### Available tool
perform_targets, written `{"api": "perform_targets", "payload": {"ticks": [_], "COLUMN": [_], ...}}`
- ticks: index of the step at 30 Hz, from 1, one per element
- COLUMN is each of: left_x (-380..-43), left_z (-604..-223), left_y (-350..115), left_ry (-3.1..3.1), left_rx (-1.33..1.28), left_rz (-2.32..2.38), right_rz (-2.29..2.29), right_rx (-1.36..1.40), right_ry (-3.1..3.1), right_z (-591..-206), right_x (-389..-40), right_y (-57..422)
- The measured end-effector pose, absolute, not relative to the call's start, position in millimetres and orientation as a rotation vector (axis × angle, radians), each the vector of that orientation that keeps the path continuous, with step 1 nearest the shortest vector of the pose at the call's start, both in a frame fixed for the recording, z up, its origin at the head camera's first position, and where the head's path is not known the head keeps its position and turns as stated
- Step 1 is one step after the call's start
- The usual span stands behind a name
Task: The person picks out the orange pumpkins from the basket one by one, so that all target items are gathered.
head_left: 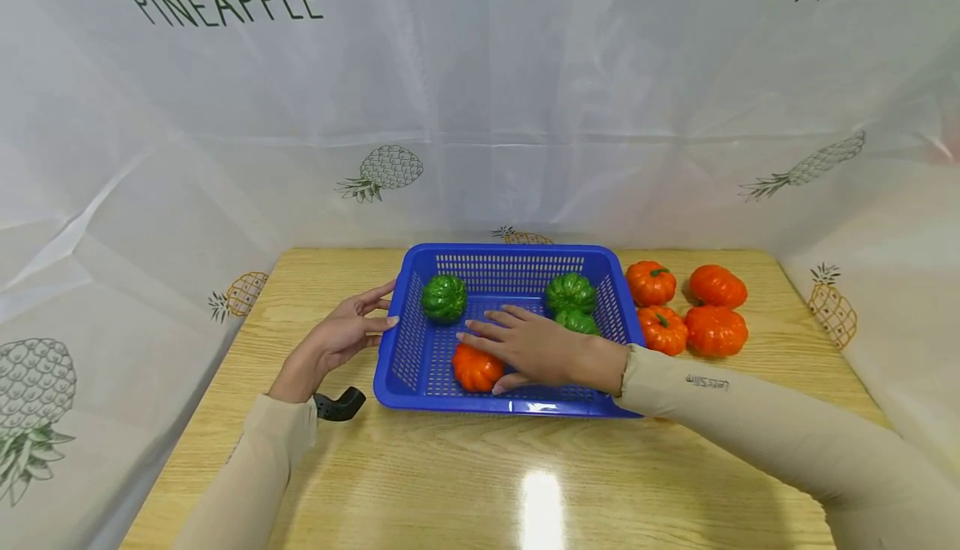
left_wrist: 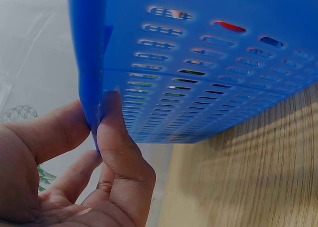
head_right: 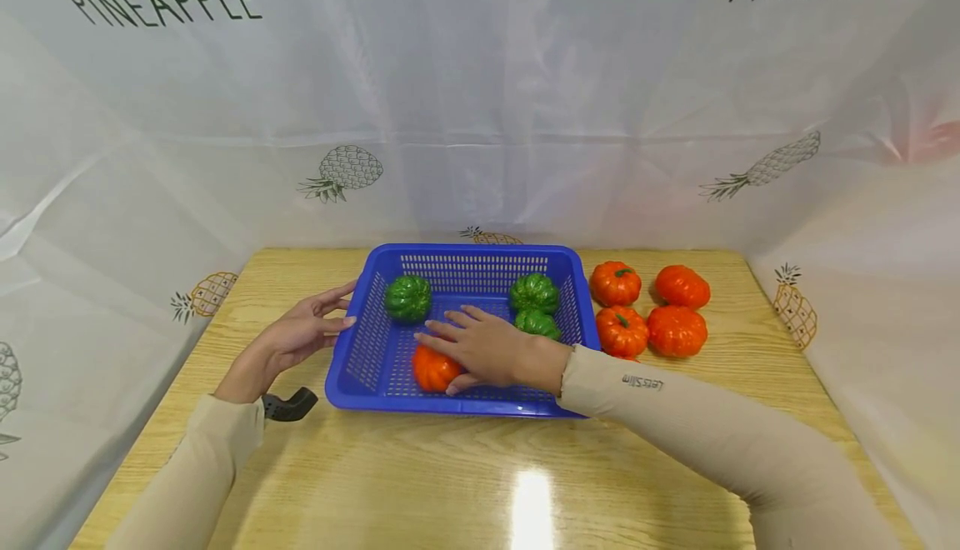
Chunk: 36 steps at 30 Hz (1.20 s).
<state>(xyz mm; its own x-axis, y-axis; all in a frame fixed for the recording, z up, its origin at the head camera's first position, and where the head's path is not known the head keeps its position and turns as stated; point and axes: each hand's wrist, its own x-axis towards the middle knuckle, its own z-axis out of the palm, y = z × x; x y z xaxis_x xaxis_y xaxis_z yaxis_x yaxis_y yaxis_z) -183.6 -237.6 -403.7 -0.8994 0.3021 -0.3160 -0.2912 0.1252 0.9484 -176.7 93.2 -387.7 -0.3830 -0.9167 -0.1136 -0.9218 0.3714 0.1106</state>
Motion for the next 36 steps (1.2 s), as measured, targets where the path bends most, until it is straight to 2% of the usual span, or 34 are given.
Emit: {"api": "perform_targets", "payload": {"ticks": [15, 25, 36], "left_x": [-185, -184, -184], "left_z": [-402, -402, -406], "left_y": [-240, -241, -240], "left_ry": [1.980, 1.980, 1.981], "left_rx": [0.029, 0.021, 0.009], "left_rz": [1.829, 1.830, 1.818], "right_rz": [0.229, 0.281, 0.200], "right_rx": [-1.679, -1.747, -1.726], "right_ry": [2.633, 2.654, 2.734], "right_z": [-398, -396, -360], "right_x": [-178, -178, -171], "right_y": [84, 82, 114]}}
